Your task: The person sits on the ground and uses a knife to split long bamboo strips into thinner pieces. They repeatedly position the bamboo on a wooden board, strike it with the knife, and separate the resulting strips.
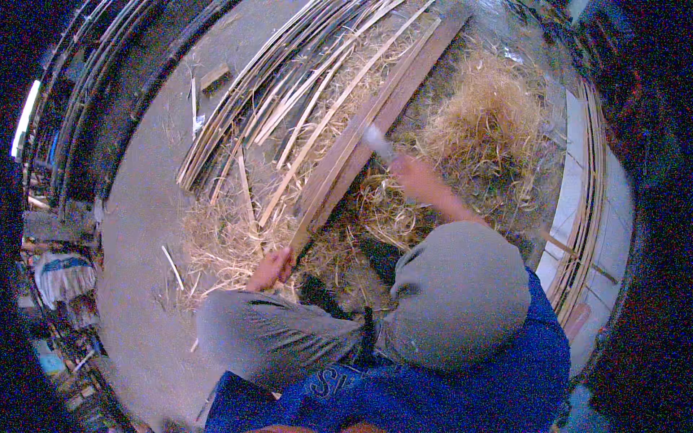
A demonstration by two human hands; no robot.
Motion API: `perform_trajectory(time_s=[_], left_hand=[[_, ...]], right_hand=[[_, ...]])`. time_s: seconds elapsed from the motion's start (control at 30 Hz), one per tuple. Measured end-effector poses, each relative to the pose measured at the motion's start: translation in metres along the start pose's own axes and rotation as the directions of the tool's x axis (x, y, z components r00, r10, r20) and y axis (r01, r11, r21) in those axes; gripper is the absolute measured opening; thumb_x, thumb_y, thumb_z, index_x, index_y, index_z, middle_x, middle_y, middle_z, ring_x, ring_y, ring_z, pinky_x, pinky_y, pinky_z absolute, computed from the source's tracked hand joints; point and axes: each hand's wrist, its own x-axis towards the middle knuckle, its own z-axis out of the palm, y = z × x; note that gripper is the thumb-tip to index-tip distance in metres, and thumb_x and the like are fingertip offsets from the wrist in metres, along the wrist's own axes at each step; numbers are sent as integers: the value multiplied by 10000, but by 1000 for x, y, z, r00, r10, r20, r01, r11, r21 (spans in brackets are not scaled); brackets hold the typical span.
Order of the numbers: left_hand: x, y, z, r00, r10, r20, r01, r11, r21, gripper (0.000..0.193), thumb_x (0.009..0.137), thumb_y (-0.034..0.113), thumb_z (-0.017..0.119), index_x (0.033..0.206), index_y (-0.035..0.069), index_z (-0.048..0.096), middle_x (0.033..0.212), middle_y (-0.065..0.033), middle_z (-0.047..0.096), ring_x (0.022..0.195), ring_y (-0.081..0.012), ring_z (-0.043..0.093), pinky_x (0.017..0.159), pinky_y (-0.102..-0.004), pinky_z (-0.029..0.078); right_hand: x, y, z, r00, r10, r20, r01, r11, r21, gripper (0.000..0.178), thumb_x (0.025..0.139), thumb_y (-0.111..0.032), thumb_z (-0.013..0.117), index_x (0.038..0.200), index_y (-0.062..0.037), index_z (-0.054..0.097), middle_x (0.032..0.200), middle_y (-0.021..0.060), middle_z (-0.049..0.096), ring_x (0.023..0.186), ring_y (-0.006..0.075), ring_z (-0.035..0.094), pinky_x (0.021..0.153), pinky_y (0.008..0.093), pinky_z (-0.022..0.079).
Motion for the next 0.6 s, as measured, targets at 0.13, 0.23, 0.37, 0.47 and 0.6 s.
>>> perform_trajectory(time_s=[0.13, 0.23, 0.37, 0.47, 0.6], left_hand=[[16, -4, 3, 991, 29, 129, -34, 999, 33, 554, 963, 483, 391, 696, 47, 602, 572, -30, 559, 499, -148, 515, 496, -308, 410], [-41, -69, -3, 985, -139, -98, 150, 982, 115, 534, 966, 481, 397, 731, 52, 610, 554, -17, 540, 502, -134, 513, 490, -292, 413], [-20, -12, 2, 977, -208, 52, 213, 972, -97, 514, 962, 466, 432, 743, 41, 621, 590, -31, 562, 540, -109, 529, 499, -284, 412], [-10, -56, 9, 988, 55, -145, -60, 998, -33, 522, 955, 474, 449, 701, 40, 589, 574, -9, 531, 505, -92, 460, 462, -279, 348], [-37, -55, 0, 979, -152, -138, 153, 988, -4, 503, 924, 482, 510, 733, 27, 605, 568, -6, 528, 496, -90, 457, 452, -290, 332]], right_hand=[[-58, -40, 60, 915, -238, 324, 321, 919, -230, 305, 924, -332, 461, 1035, -103, 628, 841, 184, 644, 781, 379, 632, 699, 476, 506], [-2, 13, 44, 997, -72, 39, 77, 983, -166, 358, 928, -386, 464, 1104, -109, 608, 872, 189, 645, 768, 379, 635, 682, 479, 510], [-14, 10, 49, 991, -98, 87, 109, 985, -133, 377, 921, -414, 485, 1146, -133, 599, 877, 168, 653, 759, 363, 638, 671, 444, 513], [-9, 30, 68, 942, -118, 314, 158, 982, -103, 398, 927, -427, 464, 1161, -128, 580, 783, 170, 646, 743, 354, 641, 651, 449, 508], [12, 27, -5, 993, 103, -55, -109, 988, -113, 369, 928, -425, 462, 1118, -136, 591, 800, 174, 648, 748, 357, 644, 662, 456, 513]])
